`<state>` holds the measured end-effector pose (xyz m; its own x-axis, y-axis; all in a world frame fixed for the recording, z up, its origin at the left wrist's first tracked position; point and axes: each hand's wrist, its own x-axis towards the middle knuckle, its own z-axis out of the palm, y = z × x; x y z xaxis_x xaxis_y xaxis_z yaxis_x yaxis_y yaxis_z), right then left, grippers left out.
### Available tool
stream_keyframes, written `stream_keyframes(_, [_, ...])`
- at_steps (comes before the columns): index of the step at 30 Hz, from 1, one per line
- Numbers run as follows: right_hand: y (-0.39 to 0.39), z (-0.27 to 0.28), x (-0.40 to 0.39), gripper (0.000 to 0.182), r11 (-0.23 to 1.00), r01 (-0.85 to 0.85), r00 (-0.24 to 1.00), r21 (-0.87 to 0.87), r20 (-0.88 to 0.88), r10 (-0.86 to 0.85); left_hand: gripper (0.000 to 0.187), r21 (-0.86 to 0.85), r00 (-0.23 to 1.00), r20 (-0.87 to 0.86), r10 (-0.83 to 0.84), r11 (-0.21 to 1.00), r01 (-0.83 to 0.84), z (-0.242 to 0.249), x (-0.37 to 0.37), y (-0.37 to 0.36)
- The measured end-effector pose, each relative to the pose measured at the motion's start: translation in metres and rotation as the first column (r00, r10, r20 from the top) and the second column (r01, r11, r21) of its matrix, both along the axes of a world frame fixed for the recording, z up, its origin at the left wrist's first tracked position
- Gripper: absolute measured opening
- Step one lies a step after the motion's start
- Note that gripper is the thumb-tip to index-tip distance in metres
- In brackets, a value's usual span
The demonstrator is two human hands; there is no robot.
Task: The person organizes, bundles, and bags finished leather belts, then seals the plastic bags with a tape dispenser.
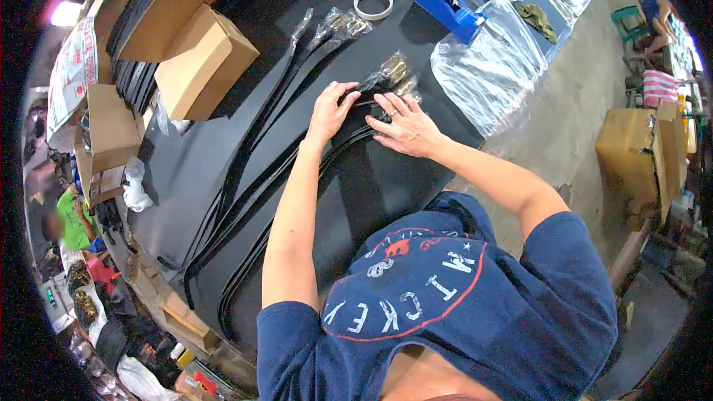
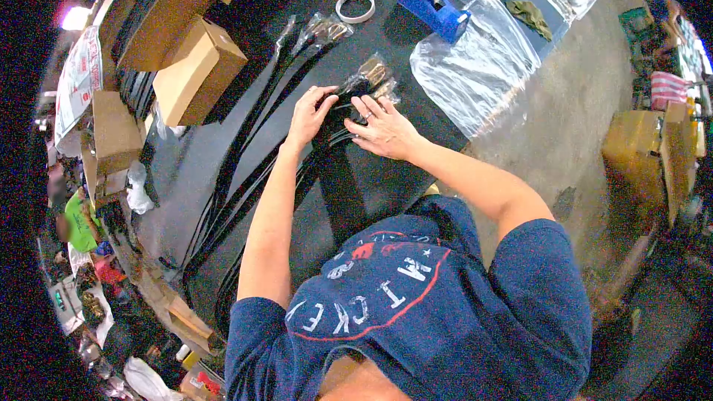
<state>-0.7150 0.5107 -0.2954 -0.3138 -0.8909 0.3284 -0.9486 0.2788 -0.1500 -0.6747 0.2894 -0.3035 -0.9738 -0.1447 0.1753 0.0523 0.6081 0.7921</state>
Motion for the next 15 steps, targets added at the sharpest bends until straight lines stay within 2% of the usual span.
stream_keyframes(2, [-0.001, -0.001, 0.001, 0.038, 1.000, 0.018, 1.000, 0.002, 0.008, -0.018, 0.022, 0.045, 0.999, 0.035, -0.027, 0.999, 0.025, -0.002, -0.002, -0.006])
stream_keyframes(4, [-0.002, 0.002, -0.003, 0.038, 0.999, 0.009, 1.000, -0.031, 0.006, -0.009, 0.022, 0.017, 0.995, 0.081, -0.061, 0.998, 0.060, -0.002, -0.003, -0.008])
stream_keyframes(6, [-0.004, 0.004, -0.008, 0.038, 0.998, -0.004, 1.000, -0.060, 0.003, 0.005, 0.024, 0.102, 0.999, 0.050, 0.013, 0.995, -0.018, 0.004, -0.003, -0.001])
stream_keyframes(8, [-0.007, 0.003, -0.013, 0.038, 0.999, -0.053, 0.998, -0.004, 0.024, 0.053, 0.023, 0.104, 1.000, -0.011, 0.027, 0.994, -0.026, 0.001, -0.004, 0.002])
stream_keyframes(10, [-0.008, 0.001, -0.018, 0.038, 0.997, -0.074, 0.997, -0.022, 0.032, 0.074, 0.019, -0.107, 0.994, -0.107, -0.008, 0.994, -0.003, 0.000, -0.003, 0.003])
stream_keyframes(15, [-0.007, 0.003, -0.016, 0.038, 0.995, -0.065, 0.995, -0.074, 0.065, 0.070, 0.016, -0.116, 0.997, -0.080, -0.006, 0.993, -0.003, 0.004, -0.001, 0.005])
